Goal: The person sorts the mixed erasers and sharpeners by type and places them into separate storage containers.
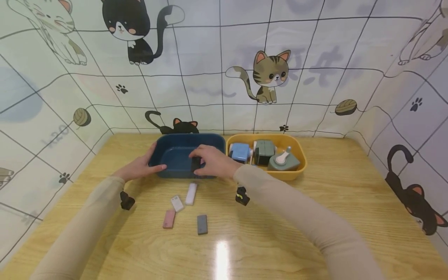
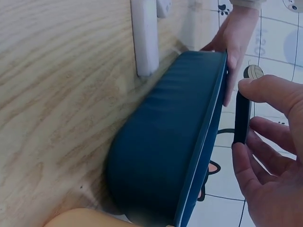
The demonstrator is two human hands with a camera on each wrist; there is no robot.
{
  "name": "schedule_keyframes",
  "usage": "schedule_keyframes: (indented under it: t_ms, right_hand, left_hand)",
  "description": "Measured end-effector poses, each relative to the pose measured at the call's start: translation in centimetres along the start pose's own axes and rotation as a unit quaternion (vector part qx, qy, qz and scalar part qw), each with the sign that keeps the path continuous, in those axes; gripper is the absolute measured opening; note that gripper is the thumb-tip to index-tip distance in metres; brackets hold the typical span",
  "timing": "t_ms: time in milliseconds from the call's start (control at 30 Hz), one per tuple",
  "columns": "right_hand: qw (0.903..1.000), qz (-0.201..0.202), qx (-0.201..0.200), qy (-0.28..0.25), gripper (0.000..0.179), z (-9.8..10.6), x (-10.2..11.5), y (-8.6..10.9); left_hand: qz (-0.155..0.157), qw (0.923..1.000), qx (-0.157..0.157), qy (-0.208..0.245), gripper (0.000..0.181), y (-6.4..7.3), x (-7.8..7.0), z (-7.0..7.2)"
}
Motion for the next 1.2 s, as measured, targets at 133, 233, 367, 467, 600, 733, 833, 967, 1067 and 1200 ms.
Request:
schedule_keyframes:
  t_ms: [133, 233, 367, 467, 600, 733, 833, 967, 1067, 1200]
  right_hand:
    - [0.9999, -0.009, -0.011, -0.002, 0.048, 0.5, -0.7, -0.5]
    - [0.9997, -0.014, -0.020, 0.005, 0.049, 0.9, -1.2, -0.9]
    - [0.9995, -0.021, -0.025, 0.005, 0.047, 1.2, -1.8, -1.3]
    - [0.9992, -0.030, -0.028, -0.001, 0.045, 1.3, -2.3, -1.6]
    - [0.9985, -0.044, -0.029, -0.011, 0.045, 1.5, -3.0, -2.1]
    - [0.9982, -0.054, -0.023, -0.017, 0.049, 1.7, -3.4, -2.5]
    - [0.9981, -0.058, -0.012, -0.017, 0.050, 1.8, -3.7, -2.8]
    - [0.9975, -0.065, 0.004, -0.025, 0.049, 2.1, -4.1, -3.2]
    - [0.9969, -0.069, 0.018, -0.032, 0.047, 2.3, -4.2, -3.6]
    - [0.9957, -0.076, 0.051, -0.013, 0.044, 2.1, -4.3, -4.1]
  left_hand:
    - [-0.001, 1.0000, 0.000, 0.001, 0.113, -0.1, 0.0, 0.0]
    - [-0.003, 1.0000, -0.001, 0.002, 0.113, -0.2, 0.0, 0.0]
    - [-0.006, 1.0000, -0.003, 0.003, 0.113, -0.2, 0.0, 0.0]
    - [-0.009, 0.9999, -0.004, 0.005, 0.113, -0.3, 0.0, 0.0]
    - [-0.009, 0.9999, -0.004, 0.008, 0.113, -0.2, 0.0, 0.0]
    - [-0.008, 0.9999, -0.006, 0.008, 0.113, -0.2, 0.0, 0.0]
    - [-0.007, 0.9999, -0.005, 0.007, 0.112, -0.2, 0.0, -0.1]
    - [-0.005, 0.9999, -0.003, 0.008, 0.112, -0.1, 0.0, -0.1]
    - [-0.005, 0.9999, -0.004, 0.009, 0.112, 0.0, -0.1, 0.0]
    - [-0.005, 1.0000, -0.004, 0.005, 0.113, 0.0, 0.0, 0.0]
Point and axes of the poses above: each hand's wrist, its own y-axis away from the middle knuckle, its own z-axis out of the back of the hand, x = y × z, the point moved 10 cm from there along -y, towards the middle knuckle, and after that the axes turned 2 degrees about -y, right-handed, at the moved point
